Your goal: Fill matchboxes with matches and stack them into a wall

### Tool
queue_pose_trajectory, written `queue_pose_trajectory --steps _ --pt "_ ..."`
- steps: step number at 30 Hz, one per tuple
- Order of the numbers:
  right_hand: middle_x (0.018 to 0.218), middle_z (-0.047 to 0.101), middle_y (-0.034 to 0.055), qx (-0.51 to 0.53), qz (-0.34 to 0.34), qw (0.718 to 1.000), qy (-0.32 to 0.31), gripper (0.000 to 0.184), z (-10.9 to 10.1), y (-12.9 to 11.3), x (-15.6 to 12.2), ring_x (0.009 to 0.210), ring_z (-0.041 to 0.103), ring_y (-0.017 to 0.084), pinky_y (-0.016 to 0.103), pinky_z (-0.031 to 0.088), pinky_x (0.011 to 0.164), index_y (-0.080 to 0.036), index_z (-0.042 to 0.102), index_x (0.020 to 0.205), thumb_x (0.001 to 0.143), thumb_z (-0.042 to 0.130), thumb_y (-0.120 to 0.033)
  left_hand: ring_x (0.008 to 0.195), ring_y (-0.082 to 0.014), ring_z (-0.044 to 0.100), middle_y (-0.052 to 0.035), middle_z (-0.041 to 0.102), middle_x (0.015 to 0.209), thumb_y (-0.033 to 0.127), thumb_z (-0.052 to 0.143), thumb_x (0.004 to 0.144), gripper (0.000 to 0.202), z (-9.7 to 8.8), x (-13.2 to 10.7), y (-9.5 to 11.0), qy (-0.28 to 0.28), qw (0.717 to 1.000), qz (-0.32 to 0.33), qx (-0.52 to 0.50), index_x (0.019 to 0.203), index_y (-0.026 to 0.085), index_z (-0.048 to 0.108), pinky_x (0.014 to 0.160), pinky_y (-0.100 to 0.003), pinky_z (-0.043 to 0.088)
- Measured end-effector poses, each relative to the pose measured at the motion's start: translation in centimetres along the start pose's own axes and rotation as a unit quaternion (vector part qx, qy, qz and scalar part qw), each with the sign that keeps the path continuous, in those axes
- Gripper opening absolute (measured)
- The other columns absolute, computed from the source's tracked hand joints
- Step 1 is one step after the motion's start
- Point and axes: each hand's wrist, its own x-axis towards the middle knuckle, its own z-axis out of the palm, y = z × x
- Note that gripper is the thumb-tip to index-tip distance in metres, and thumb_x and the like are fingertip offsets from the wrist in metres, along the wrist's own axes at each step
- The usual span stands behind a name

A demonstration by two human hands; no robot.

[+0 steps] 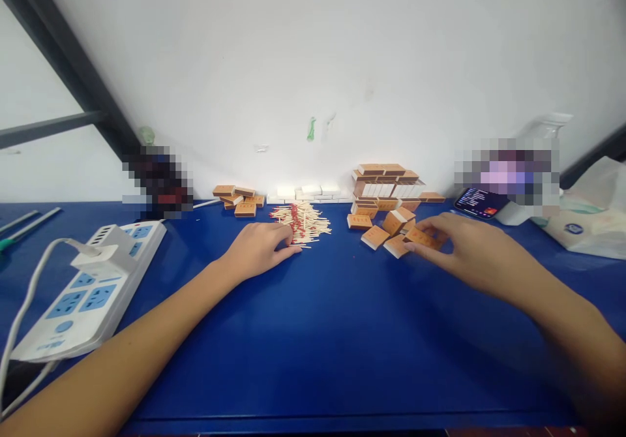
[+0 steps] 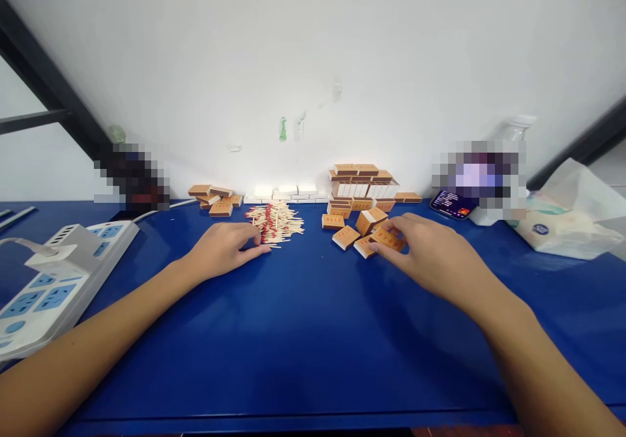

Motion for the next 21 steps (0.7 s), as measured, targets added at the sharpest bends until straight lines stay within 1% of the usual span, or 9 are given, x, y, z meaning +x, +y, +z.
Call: queue_pose_trajectory --steps 3,5,8,10,12,14,18,19,21 --pt "0.125 0.072 0.0120 0.068 -0.045 0.995 -0.051 0.047 -0.1 0.1 0.5 0.112 0.066 0.033 0.047 0.052 0.092 -0.023 0.070 0.121 0.095 0.057 -0.060 0.065 -0.0157 0.060 -0.0006 0.068 0.076 0.046 0.060 0.101 0.031 -0.1 0.0 0.0 0.000 1.000 0.005 0.006 0.086 0.019 0.063 0.059 -0.029 0.034" --pt "0.138 0.067 0.0086 0.128 -0.064 0.986 -0.085 0.045 0.1 0.2 0.7 0.122 0.062 0.032 0.044 0.054 0.095 -0.029 0.067 0.130 0.095 0.058 -0.056 0.066 -0.0161 0.061 -0.0009 0.069 0.076 0.045 0.060 0.101 0.031 -0.1 0.0 0.0 -0.004 1.000 0.006 0.005 0.086 0.019 0.064 0.060 -0.028 0.033" --pt "0.146 0.062 0.0052 0.177 -0.044 0.978 -0.104 0.048 0.4 0.4 0.8 0.127 0.061 0.030 0.042 0.056 0.096 -0.033 0.064 0.135 0.092 0.062 -0.054 0.069 -0.0169 0.062 -0.0015 0.070 0.079 0.045 0.060 0.101 0.031 -0.1 -0.1 0.0 -0.013 1.000 0.002 0.000 0.087 0.019 0.065 0.060 -0.029 0.034" --pt "0.145 0.063 0.0055 0.185 -0.021 0.976 -0.114 0.049 0.5 0.4 0.7 0.122 0.064 0.031 0.044 0.055 0.097 -0.031 0.064 0.135 0.091 0.063 -0.055 0.070 -0.0172 0.063 -0.0019 0.070 0.081 0.046 0.060 0.101 0.031 0.0 -0.1 0.0 -0.017 1.000 0.000 -0.001 0.088 0.019 0.066 0.060 -0.029 0.035" --pt "0.141 0.066 0.0077 0.180 0.001 0.978 -0.109 0.050 0.4 0.2 0.6 0.112 0.067 0.031 0.045 0.056 0.093 -0.027 0.066 0.131 0.091 0.063 -0.058 0.071 -0.0174 0.064 -0.0022 0.071 0.082 0.046 0.060 0.102 0.031 0.1 -0.1 0.0 -0.016 1.000 0.002 -0.001 0.089 0.019 0.067 0.061 -0.029 0.035" --pt "0.132 0.070 0.0104 0.160 0.026 0.984 -0.076 0.053 0.2 0.0 0.4 0.100 0.069 0.031 0.044 0.056 0.085 -0.024 0.067 0.127 0.090 0.063 -0.062 0.072 -0.0173 0.064 -0.0020 0.072 0.083 0.046 0.059 0.102 0.030 0.2 -0.1 0.0 -0.010 1.000 0.005 -0.002 0.090 0.019 0.067 0.061 -0.029 0.036" --pt "0.096 0.075 0.0113 0.091 0.059 0.994 0.000 0.061 -0.1 -0.5 0.1 0.080 0.069 0.031 0.042 0.051 0.072 -0.020 0.060 0.132 0.093 0.054 -0.067 0.071 -0.0170 0.065 -0.0016 0.072 0.082 0.045 0.059 0.102 0.029 0.2 -0.1 0.1 -0.008 1.000 0.010 -0.006 0.090 0.019 0.067 0.062 -0.030 0.038" --pt "0.087 0.074 0.0107 0.069 0.068 0.995 0.005 0.063 -0.1 -0.6 0.1 0.077 0.068 0.032 0.042 0.049 0.069 -0.019 0.059 0.132 0.093 0.052 -0.068 0.071 -0.0169 0.065 -0.0016 0.072 0.082 0.045 0.059 0.101 0.029 0.2 -0.1 0.1 -0.009 1.000 0.009 -0.007 0.090 0.020 0.068 0.061 -0.030 0.037" --pt "0.079 0.072 0.0096 0.054 0.078 0.995 -0.013 0.067 0.1 -1.0 0.1 0.073 0.068 0.033 0.041 0.046 0.066 -0.018 0.058 0.131 0.091 0.053 -0.071 0.070 -0.0164 0.064 -0.0016 0.072 0.082 0.044 0.060 0.101 0.028 0.2 -0.1 0.0 -0.010 1.000 0.006 -0.011 0.090 0.020 0.068 0.061 -0.029 0.037"
